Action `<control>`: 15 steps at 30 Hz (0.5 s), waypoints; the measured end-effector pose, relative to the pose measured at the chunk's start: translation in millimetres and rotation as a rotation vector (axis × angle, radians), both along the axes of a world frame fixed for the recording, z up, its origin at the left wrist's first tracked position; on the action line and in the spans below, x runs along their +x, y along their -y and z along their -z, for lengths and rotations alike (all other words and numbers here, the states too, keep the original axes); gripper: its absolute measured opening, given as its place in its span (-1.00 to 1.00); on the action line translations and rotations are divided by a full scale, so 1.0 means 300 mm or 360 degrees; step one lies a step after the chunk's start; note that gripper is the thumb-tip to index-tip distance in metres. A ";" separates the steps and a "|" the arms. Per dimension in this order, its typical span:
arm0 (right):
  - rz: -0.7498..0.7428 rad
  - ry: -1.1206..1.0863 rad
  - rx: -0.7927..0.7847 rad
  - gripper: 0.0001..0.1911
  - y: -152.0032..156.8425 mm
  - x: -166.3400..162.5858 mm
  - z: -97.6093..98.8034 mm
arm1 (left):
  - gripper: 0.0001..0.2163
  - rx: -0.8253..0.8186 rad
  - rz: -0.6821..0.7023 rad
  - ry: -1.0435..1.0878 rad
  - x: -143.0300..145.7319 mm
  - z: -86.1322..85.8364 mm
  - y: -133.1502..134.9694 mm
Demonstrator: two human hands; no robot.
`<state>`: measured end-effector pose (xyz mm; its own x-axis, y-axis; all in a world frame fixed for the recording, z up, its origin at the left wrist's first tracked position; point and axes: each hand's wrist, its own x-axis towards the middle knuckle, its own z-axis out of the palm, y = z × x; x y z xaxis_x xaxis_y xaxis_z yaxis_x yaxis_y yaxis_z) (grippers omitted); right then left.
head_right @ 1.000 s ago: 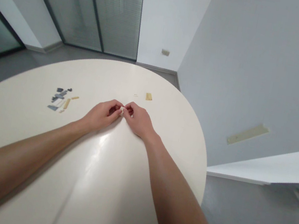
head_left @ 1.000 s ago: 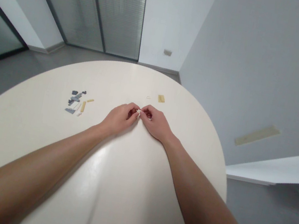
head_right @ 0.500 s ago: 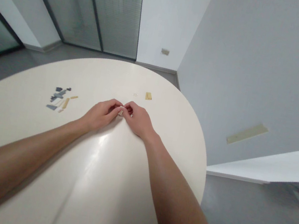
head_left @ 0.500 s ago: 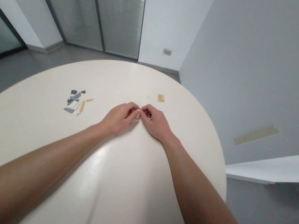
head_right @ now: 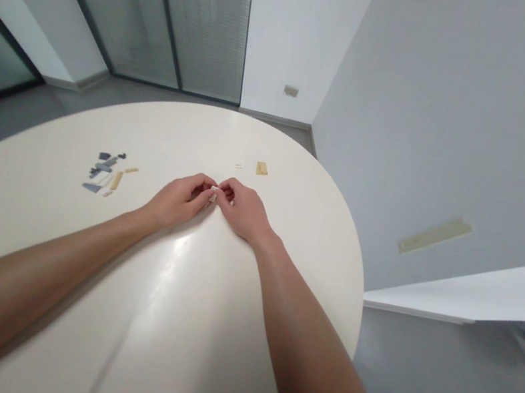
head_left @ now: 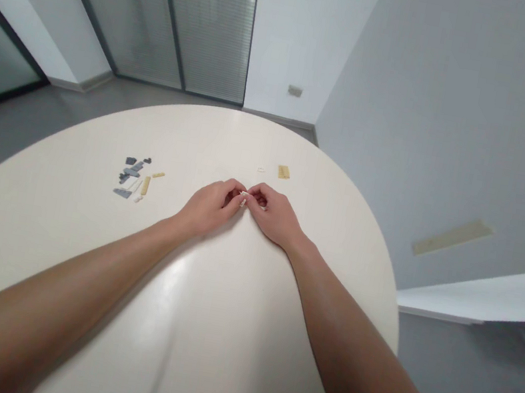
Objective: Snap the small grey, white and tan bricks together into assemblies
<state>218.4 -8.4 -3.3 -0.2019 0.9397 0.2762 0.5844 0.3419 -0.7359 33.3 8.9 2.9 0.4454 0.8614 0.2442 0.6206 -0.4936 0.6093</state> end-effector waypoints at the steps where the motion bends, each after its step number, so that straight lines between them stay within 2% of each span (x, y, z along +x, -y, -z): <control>1: -0.0001 0.0001 -0.0002 -0.79 0.000 0.000 0.000 | -0.72 -0.0002 0.0002 0.0001 0.000 0.000 0.000; 15: -0.0004 -0.0003 0.0008 -0.79 -0.002 0.001 0.002 | -0.72 -0.0001 0.0000 -0.0018 0.001 -0.002 -0.001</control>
